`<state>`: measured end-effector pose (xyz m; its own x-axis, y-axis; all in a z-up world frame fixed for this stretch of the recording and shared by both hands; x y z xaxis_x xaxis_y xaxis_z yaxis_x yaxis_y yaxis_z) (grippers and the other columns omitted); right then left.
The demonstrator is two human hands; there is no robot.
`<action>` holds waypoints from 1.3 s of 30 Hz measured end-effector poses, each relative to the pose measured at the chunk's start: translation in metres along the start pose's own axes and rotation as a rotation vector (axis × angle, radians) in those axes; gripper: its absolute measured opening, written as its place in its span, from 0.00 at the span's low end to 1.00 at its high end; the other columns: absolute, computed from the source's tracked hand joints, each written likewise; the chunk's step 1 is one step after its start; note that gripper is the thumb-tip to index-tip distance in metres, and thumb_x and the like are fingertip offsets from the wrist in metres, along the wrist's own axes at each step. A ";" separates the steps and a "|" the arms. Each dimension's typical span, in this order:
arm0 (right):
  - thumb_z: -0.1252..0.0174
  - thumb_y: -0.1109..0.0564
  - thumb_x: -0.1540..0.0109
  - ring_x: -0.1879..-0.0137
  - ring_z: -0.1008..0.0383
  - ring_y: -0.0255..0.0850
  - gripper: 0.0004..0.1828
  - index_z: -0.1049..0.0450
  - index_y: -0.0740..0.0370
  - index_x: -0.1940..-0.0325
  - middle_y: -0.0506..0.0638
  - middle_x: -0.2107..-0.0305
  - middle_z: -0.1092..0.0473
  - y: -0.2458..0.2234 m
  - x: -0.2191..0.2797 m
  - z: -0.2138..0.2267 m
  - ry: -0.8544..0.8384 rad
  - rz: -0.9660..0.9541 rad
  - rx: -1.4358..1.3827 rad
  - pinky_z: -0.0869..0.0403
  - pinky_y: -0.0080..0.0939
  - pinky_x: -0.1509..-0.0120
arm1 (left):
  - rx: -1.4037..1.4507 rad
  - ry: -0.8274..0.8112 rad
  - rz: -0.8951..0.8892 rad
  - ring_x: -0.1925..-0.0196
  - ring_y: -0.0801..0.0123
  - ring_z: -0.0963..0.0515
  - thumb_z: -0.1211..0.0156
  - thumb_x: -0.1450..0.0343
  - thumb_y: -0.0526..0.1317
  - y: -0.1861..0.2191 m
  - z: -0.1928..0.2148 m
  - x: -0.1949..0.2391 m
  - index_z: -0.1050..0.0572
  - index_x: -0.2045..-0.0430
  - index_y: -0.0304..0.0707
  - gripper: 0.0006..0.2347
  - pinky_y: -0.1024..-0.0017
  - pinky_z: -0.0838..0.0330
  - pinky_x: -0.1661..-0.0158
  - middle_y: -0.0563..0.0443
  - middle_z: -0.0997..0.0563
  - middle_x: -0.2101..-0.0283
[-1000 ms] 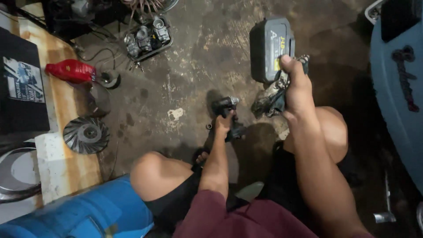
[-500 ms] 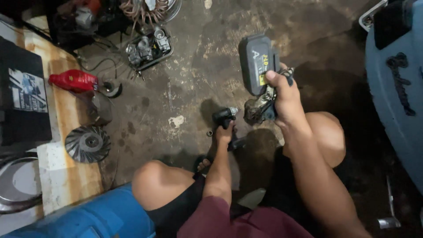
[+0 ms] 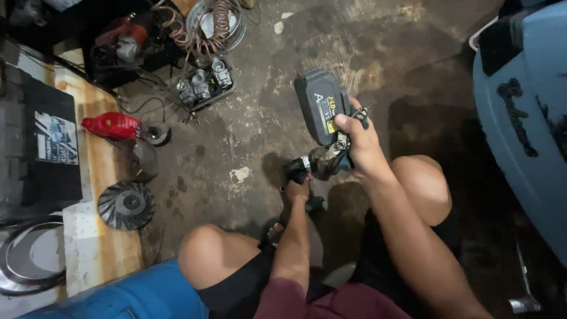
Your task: Cleaning a motorcycle engine component with a rag and using an impact wrench to work on it
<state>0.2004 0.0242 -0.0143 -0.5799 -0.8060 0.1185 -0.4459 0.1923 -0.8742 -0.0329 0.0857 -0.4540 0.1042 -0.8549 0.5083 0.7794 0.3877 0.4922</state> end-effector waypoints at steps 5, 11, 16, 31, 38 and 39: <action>0.36 0.49 0.41 0.55 0.28 0.42 0.35 0.33 0.61 0.31 0.54 0.59 0.34 -0.001 -0.002 -0.005 -0.096 0.064 -0.022 0.20 0.43 0.55 | 0.198 0.122 0.015 0.45 0.53 0.17 0.38 0.35 0.47 -0.004 0.002 -0.015 0.17 0.56 0.34 0.19 0.58 0.22 0.45 0.40 0.14 0.55; 0.36 0.48 0.43 0.55 0.29 0.44 0.37 0.34 0.61 0.31 0.57 0.58 0.33 -0.005 0.003 -0.011 -0.189 0.093 0.039 0.21 0.47 0.54 | 0.982 0.093 -0.052 0.25 0.43 0.42 0.60 0.17 0.55 0.099 0.071 -0.047 0.37 0.31 0.33 0.26 0.42 0.48 0.29 0.33 0.38 0.28; 0.32 0.48 0.46 0.53 0.27 0.41 0.39 0.32 0.57 0.31 0.57 0.57 0.28 0.014 -0.003 -0.014 -0.312 0.130 0.131 0.22 0.43 0.54 | 1.452 -0.637 -0.801 0.41 0.66 0.23 0.67 0.22 0.68 0.295 0.250 0.172 0.31 0.39 0.48 0.30 0.66 0.31 0.42 0.51 0.22 0.41; 0.46 0.44 0.32 0.45 0.26 0.46 0.26 0.35 0.56 0.33 0.58 0.50 0.28 0.024 -0.021 0.006 -0.159 0.117 0.246 0.26 0.50 0.36 | 0.899 -0.053 -1.434 0.40 0.46 0.23 0.16 0.45 0.45 0.311 0.361 0.266 0.43 0.41 0.32 0.44 0.53 0.28 0.39 0.27 0.26 0.42; 0.37 0.46 0.47 0.66 0.23 0.51 0.21 0.24 0.54 0.53 0.58 0.64 0.25 -0.009 -0.005 0.005 0.218 -0.140 -0.556 0.19 0.51 0.62 | 0.657 0.262 -1.508 0.40 0.48 0.24 0.14 0.46 0.47 0.312 0.372 0.281 0.38 0.44 0.36 0.41 0.54 0.32 0.37 0.37 0.23 0.41; 0.37 0.46 0.47 0.66 0.23 0.51 0.21 0.24 0.54 0.53 0.58 0.64 0.25 -0.015 -0.002 0.005 0.221 -0.141 -0.556 0.19 0.51 0.62 | 0.657 0.259 -1.507 0.40 0.48 0.24 0.14 0.46 0.47 0.310 0.373 0.280 0.38 0.44 0.36 0.41 0.54 0.32 0.37 0.37 0.23 0.41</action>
<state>0.2116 0.0205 -0.0037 -0.5909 -0.7211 0.3618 -0.7828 0.4039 -0.4735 0.0080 0.0949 0.1049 -0.3051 -0.5776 -0.7572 -0.0992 -0.7715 0.6284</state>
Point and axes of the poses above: each hand's wrist, its own x-axis away from the middle knuckle, its own z-axis out of the back of the hand, y = z × x, the point moved 7 cm from there along -x, towards the middle knuckle
